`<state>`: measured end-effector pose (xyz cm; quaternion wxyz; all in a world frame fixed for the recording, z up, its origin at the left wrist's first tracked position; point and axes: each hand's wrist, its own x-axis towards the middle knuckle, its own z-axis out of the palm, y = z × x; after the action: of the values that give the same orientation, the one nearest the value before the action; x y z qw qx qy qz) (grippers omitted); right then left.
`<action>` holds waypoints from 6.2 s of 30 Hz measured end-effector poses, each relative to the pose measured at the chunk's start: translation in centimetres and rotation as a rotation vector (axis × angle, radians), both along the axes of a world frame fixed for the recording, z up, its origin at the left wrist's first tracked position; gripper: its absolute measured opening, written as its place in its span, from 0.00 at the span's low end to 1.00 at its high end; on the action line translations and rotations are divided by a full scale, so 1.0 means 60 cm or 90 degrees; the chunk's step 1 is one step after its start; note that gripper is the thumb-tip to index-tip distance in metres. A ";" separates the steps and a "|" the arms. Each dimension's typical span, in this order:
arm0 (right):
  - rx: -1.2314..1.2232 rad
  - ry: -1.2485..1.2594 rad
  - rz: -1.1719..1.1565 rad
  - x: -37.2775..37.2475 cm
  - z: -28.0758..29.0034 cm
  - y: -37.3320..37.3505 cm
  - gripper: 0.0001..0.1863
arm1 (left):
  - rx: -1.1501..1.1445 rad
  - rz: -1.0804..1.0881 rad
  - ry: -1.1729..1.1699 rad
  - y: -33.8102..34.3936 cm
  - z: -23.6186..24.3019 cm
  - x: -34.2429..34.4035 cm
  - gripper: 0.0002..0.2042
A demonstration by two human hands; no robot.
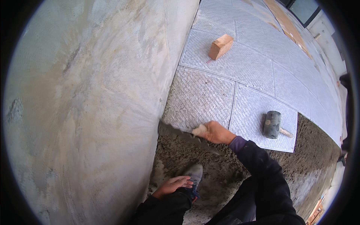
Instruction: The person spreads cement on a floor using a trowel, then places a tile and taps it with a rubber mallet to level it. The person repeats this process for multiple tiles, ensuring they are aligned and secure.
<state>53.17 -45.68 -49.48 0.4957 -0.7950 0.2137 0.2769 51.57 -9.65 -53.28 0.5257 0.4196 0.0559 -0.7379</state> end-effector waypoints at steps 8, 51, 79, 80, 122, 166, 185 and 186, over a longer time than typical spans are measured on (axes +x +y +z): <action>0.059 -0.202 -0.201 -0.038 -0.003 0.006 0.42 | -0.120 -0.096 0.015 -0.007 0.013 -0.040 0.26; -0.271 0.129 -0.263 -0.815 0.105 0.057 0.31 | -0.364 -0.620 -1.443 -0.604 -0.020 0.140 0.37; -0.783 -0.163 -0.110 -0.551 0.041 -0.359 0.25 | -0.378 -0.648 -1.372 -0.385 0.027 0.007 0.38; -0.735 -0.095 -0.132 -0.539 0.029 -0.366 0.22 | -0.376 -0.641 -1.374 -0.384 0.026 0.007 0.38; -0.244 -0.144 -0.437 -0.571 0.041 -0.127 0.30 | -0.376 -0.635 -1.412 -0.387 0.019 0.001 0.40; -0.228 -0.132 -0.502 -0.610 0.014 -0.090 0.39 | -0.323 -0.686 -1.394 -0.389 0.017 -0.012 0.43; -0.249 -0.161 -0.441 -0.639 0.068 -0.047 0.30 | -0.195 -0.562 -1.448 -0.400 0.001 0.123 0.39; -0.266 -0.144 -0.426 -0.635 0.069 -0.047 0.30 | -0.200 -0.556 -1.459 -0.400 -0.001 0.123 0.39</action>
<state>15.10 -48.48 -45.32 0.4069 -0.7907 0.4559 -0.0380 58.96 -33.68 -53.34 0.0257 0.7395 -0.6703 -0.0572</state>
